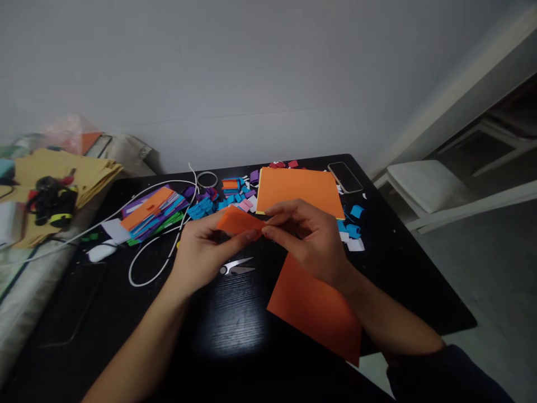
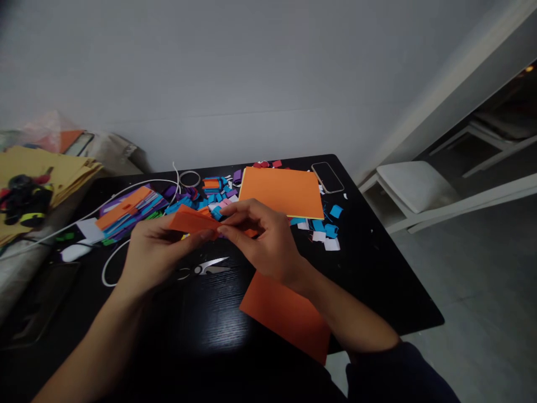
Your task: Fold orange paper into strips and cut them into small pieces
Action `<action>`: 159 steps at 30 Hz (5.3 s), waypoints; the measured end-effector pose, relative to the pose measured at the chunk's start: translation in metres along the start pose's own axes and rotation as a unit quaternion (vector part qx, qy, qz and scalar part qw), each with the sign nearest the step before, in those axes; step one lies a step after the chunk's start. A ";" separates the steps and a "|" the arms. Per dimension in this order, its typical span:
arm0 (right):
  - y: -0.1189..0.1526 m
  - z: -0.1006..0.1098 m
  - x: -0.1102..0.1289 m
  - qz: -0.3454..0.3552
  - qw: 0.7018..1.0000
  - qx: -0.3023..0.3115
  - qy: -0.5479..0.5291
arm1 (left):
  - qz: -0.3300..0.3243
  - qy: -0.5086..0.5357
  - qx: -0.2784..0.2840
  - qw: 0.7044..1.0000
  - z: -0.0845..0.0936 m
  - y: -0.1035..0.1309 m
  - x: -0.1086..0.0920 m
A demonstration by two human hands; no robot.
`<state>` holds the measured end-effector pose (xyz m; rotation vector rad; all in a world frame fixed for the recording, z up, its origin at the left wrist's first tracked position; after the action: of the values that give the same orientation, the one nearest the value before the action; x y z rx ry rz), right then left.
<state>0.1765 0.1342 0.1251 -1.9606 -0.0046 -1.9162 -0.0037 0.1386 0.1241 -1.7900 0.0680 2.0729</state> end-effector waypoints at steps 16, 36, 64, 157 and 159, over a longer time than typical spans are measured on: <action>-0.004 -0.003 -0.008 -0.066 0.996 0.039 -0.044 | -0.028 -0.176 0.012 0.984 -0.005 0.003 -0.007; -0.015 0.023 -0.009 -0.054 0.995 -0.027 -0.085 | 0.230 -0.445 0.171 0.849 0.047 0.078 0.092; -0.023 0.037 -0.019 -0.112 0.968 -0.042 -0.219 | 0.092 -0.371 0.080 0.921 0.055 0.041 -0.012; -0.003 0.017 0.009 0.046 0.970 -0.116 -0.210 | -0.091 -0.431 0.025 0.897 0.028 -0.002 0.003; -0.003 0.018 0.009 0.042 0.970 -0.119 -0.206 | -0.089 -0.420 0.028 0.903 0.027 -0.002 0.002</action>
<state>0.1933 0.1391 0.1348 -2.4440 0.1978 -1.4800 -0.0289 0.1490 0.1277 -0.7081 -0.2637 2.4731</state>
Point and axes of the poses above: each hand's wrist, its own y-axis away from the middle knuckle, its own z-axis out of the back of the hand, x = y × z, the point moved 7 cm from there along -y, towards the middle knuckle, and after that the axes turned 8 degrees about x, right-handed, at the moved point
